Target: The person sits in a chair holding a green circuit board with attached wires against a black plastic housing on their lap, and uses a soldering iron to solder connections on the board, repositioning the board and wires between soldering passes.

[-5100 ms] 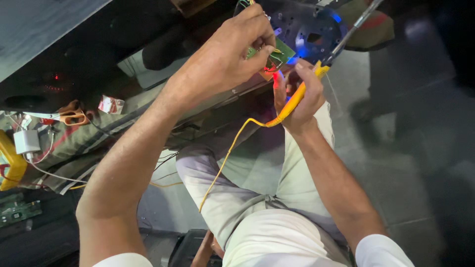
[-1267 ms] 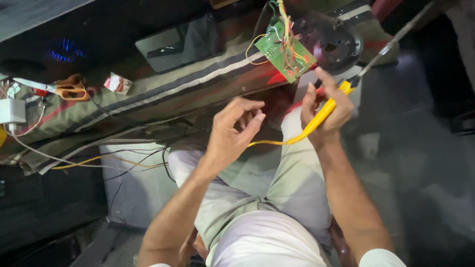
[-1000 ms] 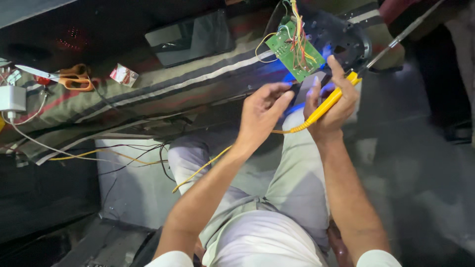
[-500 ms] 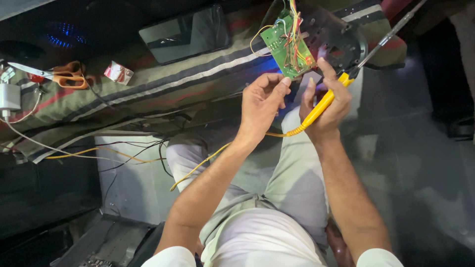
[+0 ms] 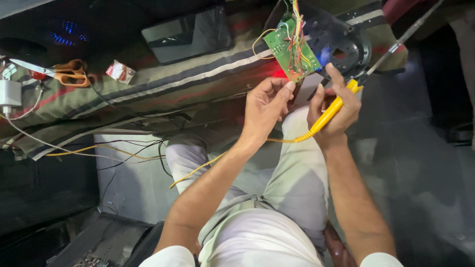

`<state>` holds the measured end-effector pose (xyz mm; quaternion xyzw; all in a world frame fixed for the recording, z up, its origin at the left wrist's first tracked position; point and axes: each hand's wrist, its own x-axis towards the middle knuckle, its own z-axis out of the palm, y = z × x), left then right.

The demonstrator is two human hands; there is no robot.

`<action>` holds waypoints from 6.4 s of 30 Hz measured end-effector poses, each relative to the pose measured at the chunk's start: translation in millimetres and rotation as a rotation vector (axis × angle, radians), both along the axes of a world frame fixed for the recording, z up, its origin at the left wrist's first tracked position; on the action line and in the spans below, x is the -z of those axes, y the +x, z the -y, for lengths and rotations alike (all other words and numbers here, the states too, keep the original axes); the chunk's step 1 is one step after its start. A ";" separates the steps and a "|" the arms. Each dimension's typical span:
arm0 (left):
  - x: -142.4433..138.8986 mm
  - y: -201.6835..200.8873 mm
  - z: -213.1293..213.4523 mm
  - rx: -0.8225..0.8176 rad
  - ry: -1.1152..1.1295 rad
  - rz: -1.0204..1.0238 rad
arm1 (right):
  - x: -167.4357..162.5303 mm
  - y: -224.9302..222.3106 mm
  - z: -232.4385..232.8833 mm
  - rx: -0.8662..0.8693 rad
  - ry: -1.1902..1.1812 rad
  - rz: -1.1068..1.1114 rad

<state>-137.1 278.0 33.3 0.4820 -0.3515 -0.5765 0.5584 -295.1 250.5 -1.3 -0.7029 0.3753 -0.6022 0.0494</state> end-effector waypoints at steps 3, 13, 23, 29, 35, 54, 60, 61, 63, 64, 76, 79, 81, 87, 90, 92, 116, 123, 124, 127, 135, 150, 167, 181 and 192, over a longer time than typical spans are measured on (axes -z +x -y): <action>0.9 2.6 -6.8 -0.005 -0.046 0.026 | -4.8 -2.1 -4.4 0.020 -0.015 -0.038; -2.8 29.4 -22.7 -0.143 -0.186 0.219 | -7.5 0.0 -26.4 -0.047 0.003 0.051; -22.3 62.7 8.1 -0.314 -0.585 0.953 | -12.3 4.5 -54.0 -0.023 0.056 -0.008; -32.0 69.3 22.9 -0.222 -0.629 1.322 | -13.7 10.2 -54.9 -0.015 0.040 -0.004; -42.5 76.4 29.4 -0.179 -0.670 1.310 | -11.7 19.5 -49.4 -0.030 0.066 0.088; -75.3 81.3 74.4 -0.022 -0.798 1.076 | -34.5 68.6 20.2 0.111 -0.150 0.257; -74.6 74.0 88.5 -0.006 -0.775 1.088 | -23.8 60.8 22.5 0.125 -0.131 0.236; -74.1 72.8 89.8 -0.008 -0.766 1.102 | -23.3 59.3 22.6 0.118 -0.127 0.228; -73.2 70.4 91.9 -0.015 -0.754 1.114 | -22.9 57.6 23.4 0.107 -0.125 0.230; -72.7 69.3 92.6 -0.017 -0.751 1.111 | -22.8 57.3 23.8 0.106 -0.125 0.240; -73.0 62.0 94.1 -0.016 -0.733 1.138 | -27.5 51.3 20.3 0.106 -0.092 0.195; -74.2 61.5 93.7 -0.013 -0.737 1.144 | -31.1 52.2 18.5 0.121 -0.083 0.164; -74.9 61.1 93.4 -0.012 -0.740 1.152 | -32.4 53.0 18.8 0.119 -0.079 0.162; -76.2 59.9 92.8 -0.007 -0.732 1.192 | -29.4 52.0 17.3 0.121 -0.068 0.161; -76.6 59.6 92.8 -0.006 -0.731 1.189 | -26.8 49.8 16.5 0.124 -0.057 0.148; -76.8 59.7 93.0 -0.008 -0.735 1.194 | -25.6 49.3 17.8 0.123 -0.069 0.144; -76.3 53.6 99.8 -0.060 -0.753 1.240 | -31.5 47.9 19.5 0.139 -0.034 0.041; -80.0 52.3 92.5 -0.056 -0.744 1.197 | -31.8 48.0 20.9 0.104 -0.026 0.107; -80.4 52.0 89.4 -0.044 -0.731 1.156 | -31.6 47.8 21.2 0.082 -0.020 0.137; -80.7 50.9 77.5 -0.005 -0.679 1.084 | -32.0 43.0 19.2 0.117 -0.029 0.071; -80.6 45.3 49.6 0.110 -0.690 1.035 | -26.6 33.0 10.6 0.223 0.071 -0.100; -90.3 30.1 57.7 0.261 -0.787 1.158 | -21.8 23.5 17.7 0.218 0.039 -0.014; -92.9 10.1 71.0 0.379 -0.879 1.259 | -8.3 10.6 20.3 0.195 0.066 0.065; -89.7 -0.2 75.9 0.369 -0.944 1.441 | -8.5 0.5 17.5 0.165 0.077 0.011; -89.5 0.3 78.0 0.375 -0.962 1.405 | -8.4 2.4 18.4 0.171 0.063 0.050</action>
